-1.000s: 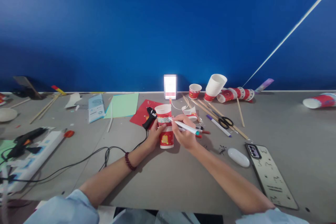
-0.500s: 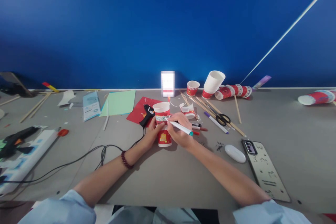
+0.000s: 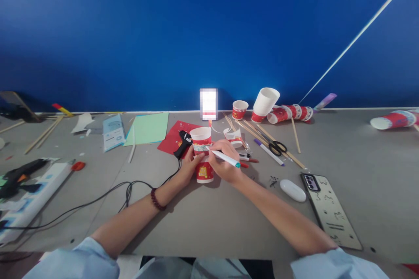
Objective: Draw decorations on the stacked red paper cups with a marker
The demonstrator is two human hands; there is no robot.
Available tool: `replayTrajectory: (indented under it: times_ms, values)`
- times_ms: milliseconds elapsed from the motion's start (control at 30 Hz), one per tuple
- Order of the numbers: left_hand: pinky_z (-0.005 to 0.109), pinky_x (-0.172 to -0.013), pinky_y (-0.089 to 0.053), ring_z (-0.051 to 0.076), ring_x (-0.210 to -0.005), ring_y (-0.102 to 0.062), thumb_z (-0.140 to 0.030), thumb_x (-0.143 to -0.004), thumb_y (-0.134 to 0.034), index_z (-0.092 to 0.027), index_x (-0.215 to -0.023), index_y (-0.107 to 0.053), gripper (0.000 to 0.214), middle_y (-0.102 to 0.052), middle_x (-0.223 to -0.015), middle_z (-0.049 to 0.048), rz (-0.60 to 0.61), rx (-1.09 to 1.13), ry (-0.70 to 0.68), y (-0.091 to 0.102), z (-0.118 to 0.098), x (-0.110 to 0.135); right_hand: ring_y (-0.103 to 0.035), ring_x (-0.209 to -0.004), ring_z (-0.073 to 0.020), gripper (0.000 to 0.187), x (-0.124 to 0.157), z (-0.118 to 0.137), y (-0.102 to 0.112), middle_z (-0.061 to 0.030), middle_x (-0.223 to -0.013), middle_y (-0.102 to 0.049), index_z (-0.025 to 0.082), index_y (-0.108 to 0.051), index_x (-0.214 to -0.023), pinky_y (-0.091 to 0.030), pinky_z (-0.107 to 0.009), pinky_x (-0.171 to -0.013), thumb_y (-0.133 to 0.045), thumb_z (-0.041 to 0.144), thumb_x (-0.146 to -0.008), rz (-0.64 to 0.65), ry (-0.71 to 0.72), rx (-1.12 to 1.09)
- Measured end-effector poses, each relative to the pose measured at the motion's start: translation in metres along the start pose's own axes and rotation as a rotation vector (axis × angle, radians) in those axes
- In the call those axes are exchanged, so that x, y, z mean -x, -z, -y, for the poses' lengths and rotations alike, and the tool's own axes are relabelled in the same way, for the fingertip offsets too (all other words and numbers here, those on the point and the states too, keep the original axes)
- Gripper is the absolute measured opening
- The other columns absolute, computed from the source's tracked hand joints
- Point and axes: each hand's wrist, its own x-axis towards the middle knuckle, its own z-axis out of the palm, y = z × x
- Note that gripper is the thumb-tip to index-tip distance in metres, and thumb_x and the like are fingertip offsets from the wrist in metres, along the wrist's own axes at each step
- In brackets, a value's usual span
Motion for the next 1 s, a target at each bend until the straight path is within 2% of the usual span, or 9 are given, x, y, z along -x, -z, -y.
replayTrajectory:
  times_ms: [233, 467, 800, 1000]
  values:
    - [0.033, -0.084, -0.049, 0.021, -0.093, -0.066, -0.04, -0.066, -0.08, -0.02, -0.105, -0.06, 0.049, -0.07, -0.103, 0.0054, -0.006, 0.013, -0.005, 0.003, 0.0038, -0.0013, -0.066, -0.076, -0.0215, 0.012, 0.0044, -0.0051, -0.0003, -0.0038, -0.079, -0.065, 0.024, -0.059, -0.085, -0.057, -0.039, -0.071, -0.06, 0.012, -0.081, -0.001, -0.076, -0.069]
    - [0.034, -0.084, -0.049, 0.022, -0.094, -0.067, -0.041, -0.066, -0.08, -0.02, -0.108, -0.06, 0.051, -0.07, -0.106, 0.007, 0.017, 0.033, 0.018, 0.0036, 0.0022, -0.0006, -0.066, -0.077, -0.019, 0.008, 0.0069, -0.0058, 0.0014, -0.0025, -0.079, -0.064, 0.022, -0.058, -0.082, -0.055, -0.036, -0.075, -0.059, 0.014, -0.083, 0.02, -0.151, -0.067]
    - [0.033, -0.081, -0.05, 0.021, -0.089, -0.067, -0.04, -0.07, -0.078, -0.019, -0.11, -0.06, 0.049, -0.071, -0.103, 0.007, 0.06, 0.09, 0.031, 0.0063, 0.0056, -0.0014, -0.066, -0.074, -0.0185, 0.005, 0.0064, -0.0077, 0.0025, -0.0031, -0.077, -0.066, 0.023, -0.057, -0.081, -0.056, -0.034, -0.068, -0.058, 0.019, -0.084, 0.009, -0.172, -0.032]
    - [0.033, -0.082, -0.049, 0.021, -0.089, -0.068, -0.041, -0.068, -0.079, -0.018, -0.107, -0.063, 0.048, -0.072, -0.105, 0.0078, 0.046, 0.105, 0.051, 0.0073, 0.0046, -0.0017, -0.066, -0.071, -0.0176, 0.006, 0.0037, -0.0055, 0.0031, -0.0023, -0.076, -0.066, 0.023, -0.057, -0.08, -0.055, -0.032, -0.066, -0.058, 0.018, -0.084, -0.018, -0.175, -0.017]
